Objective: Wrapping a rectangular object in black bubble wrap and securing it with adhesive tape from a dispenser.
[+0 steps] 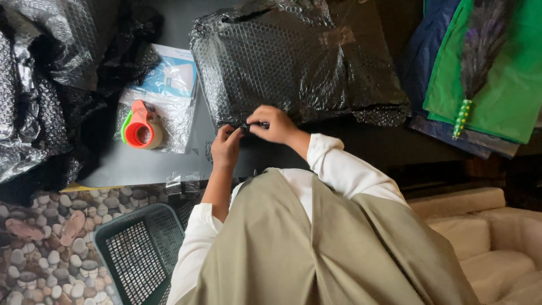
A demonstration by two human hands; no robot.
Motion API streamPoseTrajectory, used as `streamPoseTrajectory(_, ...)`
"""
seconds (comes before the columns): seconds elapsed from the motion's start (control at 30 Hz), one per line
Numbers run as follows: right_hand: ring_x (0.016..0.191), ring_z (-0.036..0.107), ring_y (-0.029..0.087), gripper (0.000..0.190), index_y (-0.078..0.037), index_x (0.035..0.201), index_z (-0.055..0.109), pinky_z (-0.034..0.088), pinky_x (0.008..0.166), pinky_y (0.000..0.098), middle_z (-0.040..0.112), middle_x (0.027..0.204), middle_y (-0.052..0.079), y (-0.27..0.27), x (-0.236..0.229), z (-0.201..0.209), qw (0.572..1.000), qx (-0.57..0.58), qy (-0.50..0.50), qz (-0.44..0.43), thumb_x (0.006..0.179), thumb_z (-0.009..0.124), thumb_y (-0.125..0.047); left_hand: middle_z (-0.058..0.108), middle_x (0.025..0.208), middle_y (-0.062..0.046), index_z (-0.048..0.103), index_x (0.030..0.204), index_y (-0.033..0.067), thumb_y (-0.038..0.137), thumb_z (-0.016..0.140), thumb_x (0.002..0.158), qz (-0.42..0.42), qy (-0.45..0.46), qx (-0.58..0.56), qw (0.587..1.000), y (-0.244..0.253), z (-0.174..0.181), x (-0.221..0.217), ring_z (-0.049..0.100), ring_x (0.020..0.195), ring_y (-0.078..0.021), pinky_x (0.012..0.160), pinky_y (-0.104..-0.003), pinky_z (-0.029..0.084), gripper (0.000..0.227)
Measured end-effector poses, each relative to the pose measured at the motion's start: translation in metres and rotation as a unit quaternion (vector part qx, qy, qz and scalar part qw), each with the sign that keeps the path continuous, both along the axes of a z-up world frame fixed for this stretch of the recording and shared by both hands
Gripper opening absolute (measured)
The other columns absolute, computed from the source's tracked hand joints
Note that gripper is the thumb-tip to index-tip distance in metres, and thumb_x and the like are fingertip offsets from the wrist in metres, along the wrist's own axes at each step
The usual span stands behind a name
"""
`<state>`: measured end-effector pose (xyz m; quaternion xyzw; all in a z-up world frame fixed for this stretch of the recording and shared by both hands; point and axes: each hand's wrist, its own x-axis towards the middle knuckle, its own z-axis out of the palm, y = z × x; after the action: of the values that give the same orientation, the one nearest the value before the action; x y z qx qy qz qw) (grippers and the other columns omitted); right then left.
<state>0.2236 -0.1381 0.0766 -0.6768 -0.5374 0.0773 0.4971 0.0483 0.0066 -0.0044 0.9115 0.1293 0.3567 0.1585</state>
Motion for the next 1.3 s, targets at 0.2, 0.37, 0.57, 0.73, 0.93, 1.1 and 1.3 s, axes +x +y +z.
streamPoseTrajectory(0.2,0.101,0.067,0.025,0.021,-0.009,0.117,0.073,0.058,0.096,0.0393,0.066,0.101,0.007,-0.019,-0.003,-0.071,0.914,0.097,-0.394,-0.011,0.102,0.066,-0.022,0.066,0.113,-0.004,0.071,0.114,0.0244,0.027,0.074,0.097,0.001,0.011,0.007,1.000,0.008,-0.018,-0.002,0.072,0.076,-0.0293,0.061,-0.041,0.057,0.017)
streamPoseTrajectory(0.37,0.089,0.062,0.023,0.013,-0.014,0.104,0.073,0.057,0.084,0.0386,0.058,0.094,0.004,-0.013,-0.004,-0.076,0.915,0.068,-0.396,-0.030,0.094,0.072,-0.021,0.063,0.115,-0.002,0.071,0.108,0.0223,0.028,0.069,0.099,-0.014,0.054,0.015,0.998,0.010,-0.029,-0.006,0.071,0.085,-0.0288,0.067,-0.040,0.059,0.011)
streamPoseTrajectory(0.57,0.093,0.060,0.022,0.006,-0.015,0.098,0.071,0.051,0.100,0.0497,0.056,0.091,0.002,-0.017,-0.014,-0.081,0.902,0.100,-0.419,-0.038,0.096,0.071,-0.021,0.063,0.103,0.000,0.070,0.105,0.0234,0.032,0.074,0.095,-0.029,0.084,0.077,0.993,0.010,-0.008,-0.008,0.068,0.085,-0.0250,0.069,-0.032,0.058,0.013)
streamPoseTrajectory(0.73,0.081,0.055,0.020,0.017,-0.014,0.079,0.063,0.049,0.091,0.0449,0.047,0.076,0.000,-0.015,-0.019,-0.066,0.886,0.041,-0.458,-0.061,0.094,0.071,-0.012,0.060,0.091,0.004,0.069,0.102,0.0265,0.038,0.071,0.097,-0.030,0.093,0.104,0.990,0.006,-0.012,-0.009,0.064,0.081,-0.0198,0.067,-0.026,0.057,0.013)
streamPoseTrajectory(0.93,0.082,0.055,0.018,0.015,-0.018,0.080,0.064,0.047,0.089,0.0425,0.047,0.076,-0.002,-0.013,-0.015,-0.069,0.909,0.007,-0.413,-0.053,0.087,0.077,-0.017,0.050,0.096,-0.001,0.066,0.095,0.0223,0.038,0.065,0.101,0.032,0.105,0.094,0.990,-0.001,-0.002,-0.001,0.063,0.079,-0.0240,0.063,-0.029,0.057,0.017)
streamPoseTrajectory(1.1,0.075,0.055,0.019,0.055,-0.022,0.107,0.063,0.049,0.075,0.0387,0.042,0.085,-0.004,-0.013,-0.017,-0.048,0.927,-0.056,-0.364,-0.068,0.065,0.091,-0.042,0.050,0.095,-0.004,0.062,0.085,0.0146,0.029,0.076,0.090,0.064,0.156,0.029,0.985,-0.009,0.025,0.006,0.067,0.071,-0.0271,0.060,-0.033,0.059,0.021)
streamPoseTrajectory(1.3,0.073,0.068,0.027,0.042,-0.021,0.093,0.050,0.050,0.069,0.0455,0.054,0.083,-0.002,0.015,-0.017,-0.027,0.935,-0.249,-0.231,-0.104,0.072,0.086,-0.029,0.048,0.092,0.000,0.060,0.082,0.0151,0.028,0.080,0.089,0.091,0.127,-0.047,0.987,-0.012,0.024,0.011,0.066,0.064,-0.0268,0.055,-0.036,0.056,0.025)
